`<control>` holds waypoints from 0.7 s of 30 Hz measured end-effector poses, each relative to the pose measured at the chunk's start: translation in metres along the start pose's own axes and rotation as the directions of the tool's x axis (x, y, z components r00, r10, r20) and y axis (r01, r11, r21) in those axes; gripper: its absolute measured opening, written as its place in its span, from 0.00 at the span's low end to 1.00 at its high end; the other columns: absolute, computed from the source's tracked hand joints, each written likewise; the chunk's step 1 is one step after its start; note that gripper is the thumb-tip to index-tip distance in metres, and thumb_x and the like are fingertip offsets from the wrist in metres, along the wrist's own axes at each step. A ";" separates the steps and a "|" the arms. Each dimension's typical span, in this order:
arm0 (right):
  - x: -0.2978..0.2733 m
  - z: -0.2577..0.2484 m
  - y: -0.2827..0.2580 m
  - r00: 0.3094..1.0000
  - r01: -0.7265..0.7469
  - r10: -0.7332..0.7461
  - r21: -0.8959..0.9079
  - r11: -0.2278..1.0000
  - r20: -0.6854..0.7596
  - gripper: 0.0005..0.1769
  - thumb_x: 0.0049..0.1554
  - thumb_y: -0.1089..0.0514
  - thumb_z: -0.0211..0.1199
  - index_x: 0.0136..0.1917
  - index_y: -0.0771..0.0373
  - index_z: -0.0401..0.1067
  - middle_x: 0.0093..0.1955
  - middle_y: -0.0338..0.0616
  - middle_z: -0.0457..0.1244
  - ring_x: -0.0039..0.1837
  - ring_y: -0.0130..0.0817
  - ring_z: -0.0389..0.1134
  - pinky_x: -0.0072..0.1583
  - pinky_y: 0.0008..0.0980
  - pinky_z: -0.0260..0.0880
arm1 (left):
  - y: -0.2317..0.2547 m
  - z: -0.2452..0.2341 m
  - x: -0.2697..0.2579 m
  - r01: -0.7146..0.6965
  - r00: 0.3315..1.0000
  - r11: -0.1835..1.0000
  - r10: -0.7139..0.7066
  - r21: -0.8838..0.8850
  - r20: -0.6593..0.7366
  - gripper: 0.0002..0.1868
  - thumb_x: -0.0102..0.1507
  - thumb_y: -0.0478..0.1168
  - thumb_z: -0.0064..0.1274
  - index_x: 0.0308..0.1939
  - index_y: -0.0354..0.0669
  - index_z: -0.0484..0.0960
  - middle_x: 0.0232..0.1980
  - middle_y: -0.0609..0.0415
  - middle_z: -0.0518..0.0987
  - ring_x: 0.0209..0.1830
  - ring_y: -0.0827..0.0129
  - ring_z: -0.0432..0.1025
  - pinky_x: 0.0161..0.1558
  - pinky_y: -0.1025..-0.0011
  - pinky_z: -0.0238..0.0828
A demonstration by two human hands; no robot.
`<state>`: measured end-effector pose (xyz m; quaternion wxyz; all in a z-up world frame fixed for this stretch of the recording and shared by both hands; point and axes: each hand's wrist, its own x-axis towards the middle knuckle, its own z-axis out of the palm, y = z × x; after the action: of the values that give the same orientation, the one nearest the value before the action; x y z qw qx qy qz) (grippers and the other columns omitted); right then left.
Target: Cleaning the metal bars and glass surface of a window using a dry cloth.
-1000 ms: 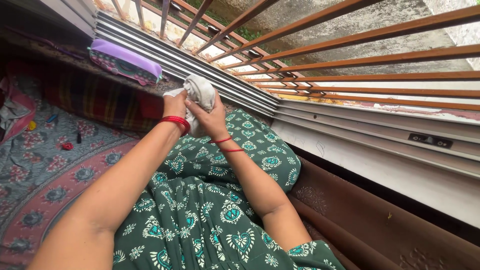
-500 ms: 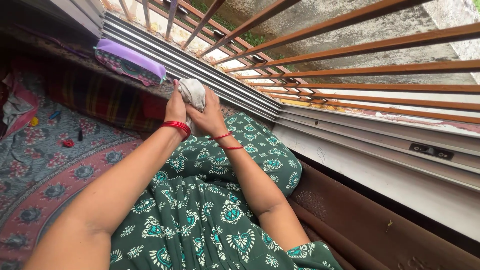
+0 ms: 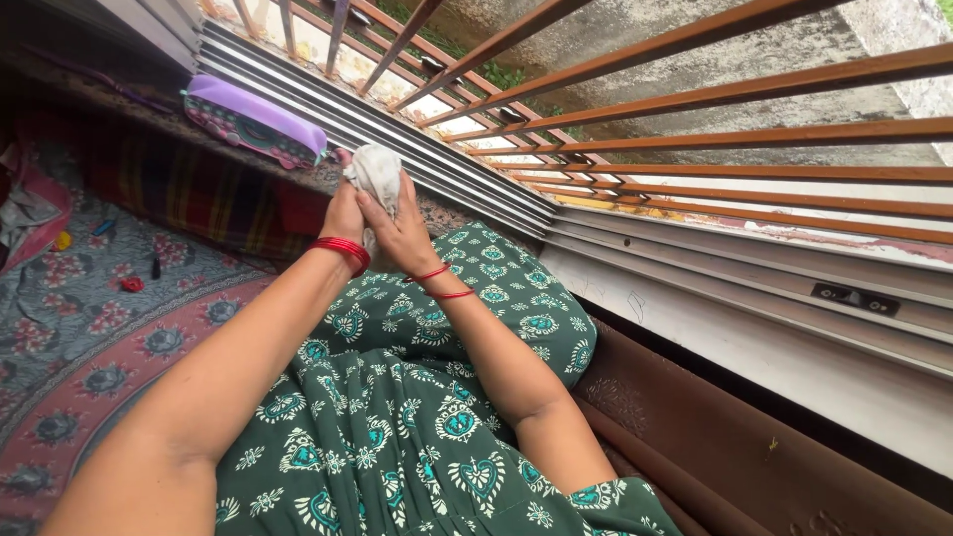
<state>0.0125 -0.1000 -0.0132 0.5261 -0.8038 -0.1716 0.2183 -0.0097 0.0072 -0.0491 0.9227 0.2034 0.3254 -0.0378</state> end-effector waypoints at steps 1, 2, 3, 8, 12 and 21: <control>0.000 0.000 -0.004 0.999 0.026 -0.026 -0.008 1.000 -0.031 0.35 0.65 0.50 0.64 0.77 0.68 0.58 0.76 0.58 0.55 0.76 0.45 0.60 0.75 0.38 0.59 | 0.003 0.003 -0.001 0.021 1.000 0.999 -0.022 -0.040 -0.007 0.38 0.68 0.69 0.33 0.60 0.40 0.77 0.55 0.52 0.81 0.52 0.67 0.77 0.55 0.67 0.75; -0.002 0.000 -0.009 0.997 0.048 -0.049 -0.016 0.999 -0.060 0.33 0.63 0.50 0.65 0.75 0.67 0.61 0.74 0.57 0.59 0.74 0.46 0.64 0.73 0.37 0.63 | 0.005 0.005 -0.004 0.044 0.999 0.996 -0.045 -0.083 -0.017 0.41 0.65 0.71 0.28 0.60 0.42 0.77 0.55 0.54 0.82 0.53 0.69 0.78 0.57 0.69 0.75; -0.001 0.000 -0.002 0.997 0.044 -0.044 -0.016 0.999 -0.061 0.33 0.63 0.50 0.65 0.75 0.67 0.61 0.74 0.57 0.59 0.74 0.46 0.64 0.73 0.37 0.63 | 0.000 -0.001 0.000 0.048 0.999 0.995 -0.050 -0.083 -0.019 0.41 0.65 0.71 0.28 0.60 0.42 0.77 0.55 0.54 0.82 0.53 0.69 0.78 0.57 0.69 0.75; 0.016 -0.007 0.050 0.981 -0.114 0.105 -0.051 0.992 -0.162 0.29 0.56 0.51 0.69 0.68 0.63 0.69 0.66 0.54 0.65 0.65 0.48 0.71 0.65 0.40 0.71 | -0.022 -0.028 0.030 -0.050 0.990 0.962 0.082 0.268 -0.112 0.38 0.69 0.69 0.31 0.64 0.43 0.74 0.60 0.57 0.79 0.58 0.73 0.74 0.60 0.73 0.70; 0.035 -0.041 0.070 0.949 -0.242 0.134 -0.384 0.891 -0.287 0.28 0.60 0.49 0.68 0.69 0.61 0.68 0.68 0.55 0.64 0.66 0.53 0.69 0.65 0.44 0.71 | -0.015 -0.036 0.027 -0.091 0.994 0.778 0.112 0.622 0.005 0.40 0.79 0.66 0.38 0.55 0.27 0.83 0.47 0.48 0.80 0.44 0.70 0.64 0.51 0.64 0.66; 0.057 -0.072 0.055 0.935 -0.284 -0.068 -0.847 0.449 -0.349 0.48 0.48 0.53 0.71 0.77 0.64 0.54 0.75 0.59 0.52 0.63 0.56 0.64 0.56 0.45 0.73 | 0.022 -0.032 -0.019 0.317 0.934 0.827 -0.187 0.465 -0.304 0.26 0.65 0.58 0.52 0.58 0.47 0.73 0.53 0.56 0.79 0.50 0.69 0.75 0.48 0.64 0.70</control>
<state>0.1017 -0.1482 -0.0486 0.0351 -0.9926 -0.1159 -0.0089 -0.0390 0.0385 -0.0522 0.7757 0.3964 0.4397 -0.2186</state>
